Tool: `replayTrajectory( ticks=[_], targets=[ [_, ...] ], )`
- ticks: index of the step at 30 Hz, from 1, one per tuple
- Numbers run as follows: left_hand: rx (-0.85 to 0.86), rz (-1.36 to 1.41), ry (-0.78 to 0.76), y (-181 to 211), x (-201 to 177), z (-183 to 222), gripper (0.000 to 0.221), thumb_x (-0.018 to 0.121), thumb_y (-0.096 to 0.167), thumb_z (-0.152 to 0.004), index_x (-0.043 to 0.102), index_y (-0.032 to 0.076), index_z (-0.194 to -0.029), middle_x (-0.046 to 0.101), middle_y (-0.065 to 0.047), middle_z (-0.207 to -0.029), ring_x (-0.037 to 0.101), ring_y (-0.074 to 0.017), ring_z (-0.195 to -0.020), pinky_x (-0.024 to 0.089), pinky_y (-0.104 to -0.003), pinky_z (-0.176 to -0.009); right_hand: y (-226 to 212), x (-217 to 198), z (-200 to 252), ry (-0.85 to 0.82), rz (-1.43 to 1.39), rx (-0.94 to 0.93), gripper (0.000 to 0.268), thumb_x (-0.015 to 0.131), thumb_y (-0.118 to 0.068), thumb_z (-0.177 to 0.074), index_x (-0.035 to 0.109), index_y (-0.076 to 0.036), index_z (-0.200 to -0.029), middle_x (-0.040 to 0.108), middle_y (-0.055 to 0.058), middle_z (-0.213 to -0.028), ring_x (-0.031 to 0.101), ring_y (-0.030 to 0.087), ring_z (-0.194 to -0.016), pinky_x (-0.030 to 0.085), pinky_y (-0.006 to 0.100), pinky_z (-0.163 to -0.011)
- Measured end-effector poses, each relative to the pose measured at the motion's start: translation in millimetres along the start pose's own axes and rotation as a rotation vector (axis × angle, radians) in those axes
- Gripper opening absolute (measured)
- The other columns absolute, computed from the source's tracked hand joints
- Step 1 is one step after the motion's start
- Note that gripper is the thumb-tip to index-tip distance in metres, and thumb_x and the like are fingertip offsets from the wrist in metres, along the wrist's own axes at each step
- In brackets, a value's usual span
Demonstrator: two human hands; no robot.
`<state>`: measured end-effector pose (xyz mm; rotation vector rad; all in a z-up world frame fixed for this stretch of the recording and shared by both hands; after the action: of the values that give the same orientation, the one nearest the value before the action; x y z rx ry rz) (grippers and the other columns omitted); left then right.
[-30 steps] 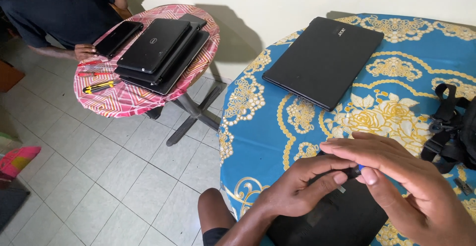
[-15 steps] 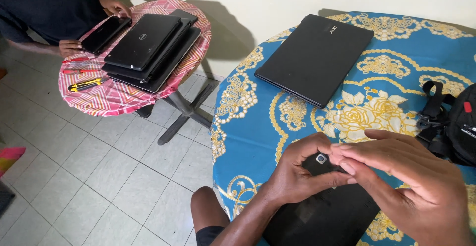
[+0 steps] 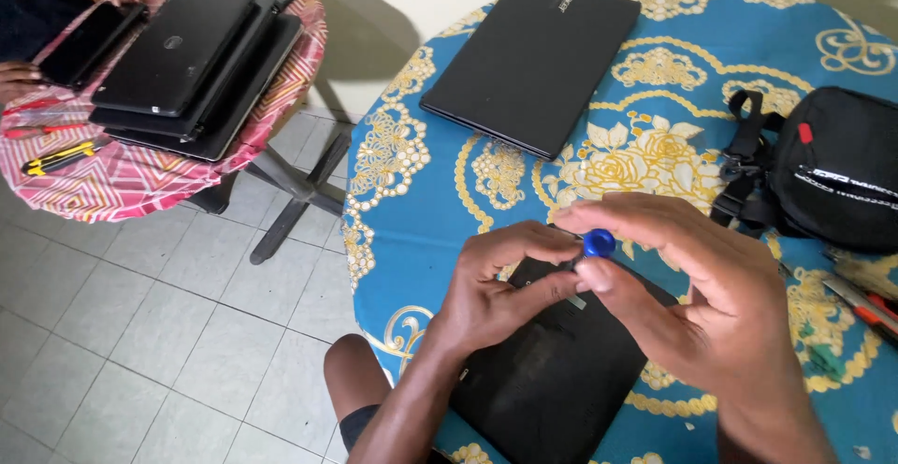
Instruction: Removing the back cover of a laptop using a screwdriver and prying it open to reveal internal components.
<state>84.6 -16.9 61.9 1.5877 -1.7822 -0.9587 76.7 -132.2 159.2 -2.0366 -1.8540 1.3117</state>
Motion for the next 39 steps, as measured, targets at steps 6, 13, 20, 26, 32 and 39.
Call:
replayTrajectory(
  ticks=[6,13,20,26,32,39],
  targets=[
    [-0.042,-0.018,-0.086,10.5,10.2,-4.0,0.018,0.071,0.021,-0.103,0.064,0.011,-0.116,0.067,-0.001,-0.109,0.064,-0.0159,-0.101,0.052,-0.033,-0.095,-4.4,1.9,0.6,0.007,0.015,-0.112,0.018,0.067,-0.002,-0.095,0.071,-0.002,-0.113,0.077,0.008,-0.112,0.078,0.017,-0.094,0.056,0.042,-0.11],
    [-0.074,0.002,-0.09,-16.3,5.1,11.8,0.029,0.065,0.016,-0.107,0.067,0.005,-0.134,0.075,-0.01,-0.128,0.072,-0.0231,-0.125,0.059,-0.037,-0.11,3.6,22.5,1.5,-0.168,-0.376,0.074,0.041,0.037,-0.02,-0.108,0.052,0.006,-0.136,0.066,0.025,-0.138,0.073,0.038,-0.131,0.06,0.043,-0.113],
    [0.127,-0.086,0.063,-1.8,-8.4,0.2,0.023,0.08,0.034,-0.091,0.067,0.018,-0.101,0.073,0.005,-0.098,0.071,-0.0149,-0.095,0.052,-0.047,-0.119,-4.5,7.6,6.3,0.081,-0.072,-0.154,0.031,0.081,-0.005,-0.085,0.067,0.006,-0.11,0.075,0.019,-0.107,0.076,0.026,-0.096,0.062,0.045,-0.106],
    [-0.014,0.006,-0.185,6.2,12.0,7.4,0.036,0.065,0.026,-0.109,0.059,0.01,-0.141,0.067,-0.009,-0.14,0.066,-0.0247,-0.132,0.055,-0.041,-0.113,-12.7,16.7,0.7,-0.07,0.114,-0.168,0.02,0.056,-0.004,-0.105,0.068,-0.003,-0.121,0.073,0.014,-0.13,0.076,0.025,-0.121,0.042,0.05,-0.124],
    [-0.085,0.029,-0.158,-1.3,1.8,12.1,0.03,0.057,0.023,-0.112,0.064,0.007,-0.137,0.074,-0.008,-0.126,0.071,-0.0165,-0.11,0.058,-0.033,-0.098,-6.0,34.3,7.7,-0.295,-0.143,-0.043,0.048,0.031,-0.017,-0.112,0.032,0.005,-0.154,0.054,0.028,-0.156,0.04,0.034,-0.156,0.038,0.042,-0.13],
    [0.137,-0.157,0.081,18.9,-26.6,4.3,0.031,0.088,0.021,-0.086,0.058,0.019,-0.094,0.066,0.003,-0.094,0.063,-0.0169,-0.085,0.049,-0.034,-0.085,80.9,47.4,36.4,-0.173,-0.114,0.118,0.03,0.046,-0.015,-0.106,0.064,0.001,-0.125,0.07,0.015,-0.113,0.066,0.03,-0.107,0.051,0.043,-0.098]
  ],
)
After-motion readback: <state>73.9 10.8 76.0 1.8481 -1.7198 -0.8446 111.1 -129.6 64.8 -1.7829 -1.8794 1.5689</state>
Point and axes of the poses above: each hand's wrist, its own z-axis away from the middle knuckle, its own x-axis out of the palm, y = z × x, the point moved 10 cm from there along -z, towards the middle knuckle
